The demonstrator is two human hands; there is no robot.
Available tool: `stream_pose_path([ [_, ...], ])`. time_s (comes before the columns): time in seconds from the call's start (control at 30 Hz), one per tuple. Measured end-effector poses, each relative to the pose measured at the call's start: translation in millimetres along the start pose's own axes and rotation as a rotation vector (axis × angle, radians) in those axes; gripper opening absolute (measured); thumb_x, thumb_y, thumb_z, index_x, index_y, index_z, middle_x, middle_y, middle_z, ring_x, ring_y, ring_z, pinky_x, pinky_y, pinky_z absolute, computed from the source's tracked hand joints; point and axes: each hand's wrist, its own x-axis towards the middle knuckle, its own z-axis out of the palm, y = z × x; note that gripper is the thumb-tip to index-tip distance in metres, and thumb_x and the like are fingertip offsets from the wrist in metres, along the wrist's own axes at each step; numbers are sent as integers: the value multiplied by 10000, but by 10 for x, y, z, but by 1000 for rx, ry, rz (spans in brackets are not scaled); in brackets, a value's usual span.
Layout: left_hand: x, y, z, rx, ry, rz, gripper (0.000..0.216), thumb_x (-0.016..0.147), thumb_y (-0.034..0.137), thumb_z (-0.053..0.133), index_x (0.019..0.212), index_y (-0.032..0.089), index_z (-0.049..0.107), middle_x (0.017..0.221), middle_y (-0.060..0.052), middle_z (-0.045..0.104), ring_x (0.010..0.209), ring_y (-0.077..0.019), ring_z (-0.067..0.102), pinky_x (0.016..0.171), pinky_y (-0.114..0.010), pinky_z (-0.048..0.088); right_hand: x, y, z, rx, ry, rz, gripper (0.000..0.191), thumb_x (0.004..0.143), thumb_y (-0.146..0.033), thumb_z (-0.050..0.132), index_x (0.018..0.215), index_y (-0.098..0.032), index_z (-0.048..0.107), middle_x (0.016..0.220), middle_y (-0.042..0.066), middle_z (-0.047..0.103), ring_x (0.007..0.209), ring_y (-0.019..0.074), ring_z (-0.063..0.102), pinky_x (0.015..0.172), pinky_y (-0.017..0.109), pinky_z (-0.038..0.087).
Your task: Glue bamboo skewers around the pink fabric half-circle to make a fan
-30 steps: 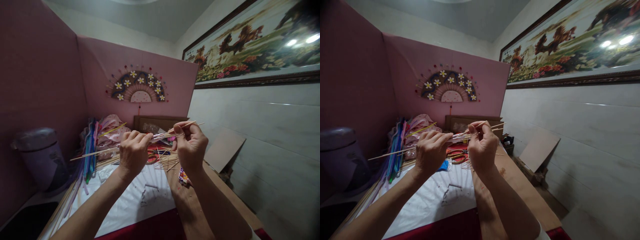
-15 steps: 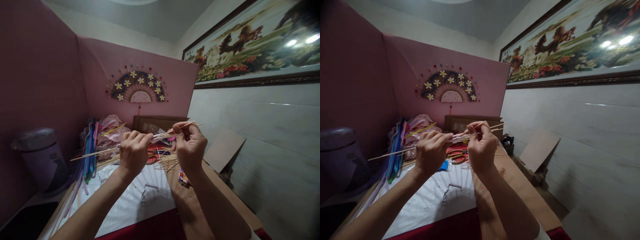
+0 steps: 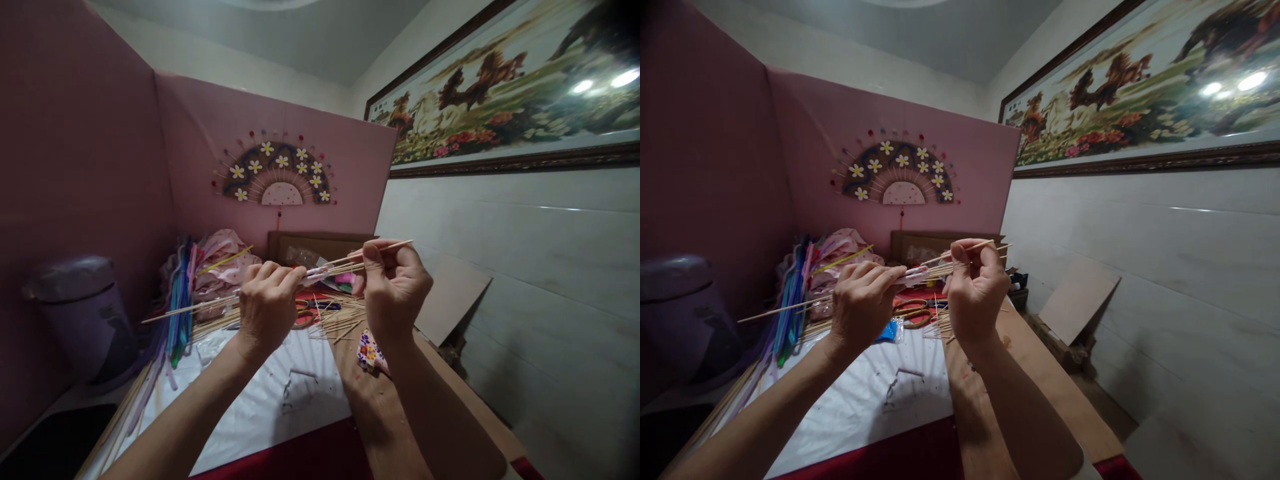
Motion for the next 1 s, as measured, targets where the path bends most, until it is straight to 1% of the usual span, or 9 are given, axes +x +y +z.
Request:
stream_pose_path([
  [0.1, 0, 0, 1, -3, -2, -3, 114, 816, 190, 580, 884, 180, 671, 741, -21, 705, 705, -216, 576, 694, -365, 368, -15, -12, 4, -4, -10, -2, 147, 834, -317, 601, 800, -183, 549, 664, -29, 600, 354, 48, 462, 335, 187, 371],
  [0.23, -1, 1, 4, 0, -2, -5, 120, 808, 182, 585, 892, 176, 672, 748, -20, 707, 713, -219, 580, 698, -367, 371, -28, 16, 9, -86, -70, -22, 143, 833, -308, 603, 783, -180, 560, 658, -17, 608, 449, 72, 534, 405, 186, 406],
  [0.3, -1, 1, 5, -1, 3, -6, 120, 806, 179, 586, 891, 175, 672, 750, -20, 708, 712, -219, 581, 697, -367, 372, -23, 33, 10, -106, -83, -19, 148, 833, -309, 601, 781, -177, 562, 660, -15, 613, 448, 71, 533, 413, 187, 410],
  [0.43, -7, -9, 8, -21, 9, -22, 107, 797, 173, 599, 875, 177, 672, 751, -23, 710, 704, -218, 584, 693, -365, 375, 2, 15, -1, -29, -18, -1, 155, 836, -320, 596, 792, -177, 553, 668, -24, 619, 350, 51, 470, 350, 191, 378],
  [0.53, -15, -25, 14, -51, -2, -52, 110, 784, 180, 620, 881, 177, 672, 760, -25, 713, 707, -217, 590, 692, -365, 376, 17, -30, -14, 27, 41, -17, 145, 827, -309, 607, 793, -180, 550, 671, -27, 618, 329, 47, 452, 318, 191, 355],
  [0.6, -21, -34, 18, -67, -19, -76, 132, 767, 181, 642, 896, 178, 672, 764, -23, 712, 713, -218, 594, 691, -363, 375, 24, -48, -22, 27, 52, -25, 143, 821, -304, 613, 787, -180, 550, 665, -27, 617, 325, 42, 437, 316, 189, 348],
  [0.7, -24, -40, 19, -82, -32, -102, 163, 741, 164, 662, 903, 178, 674, 764, -22, 713, 716, -220, 596, 684, -361, 374, 33, -41, -30, -2, 55, -27, 143, 810, -301, 624, 777, -180, 557, 646, -22, 612, 378, 61, 485, 361, 197, 387],
  [0.83, -22, -38, 16, -87, -32, -109, 161, 747, 149, 643, 901, 181, 676, 768, -29, 717, 715, -219, 602, 685, -362, 375, 45, -10, -34, -51, 54, -31, 144, 798, -304, 635, 764, -181, 567, 643, -2, 618, 562, 128, 611, 485, 235, 472],
  [1.0, -20, -38, 14, -86, -40, -111, 141, 766, 177, 625, 898, 188, 674, 772, -40, 720, 719, -223, 607, 691, -370, 381, 47, 10, -37, -73, 46, -39, 140, 803, -307, 627, 764, -185, 569, 638, -4, 622, 566, 133, 608, 518, 257, 484],
])
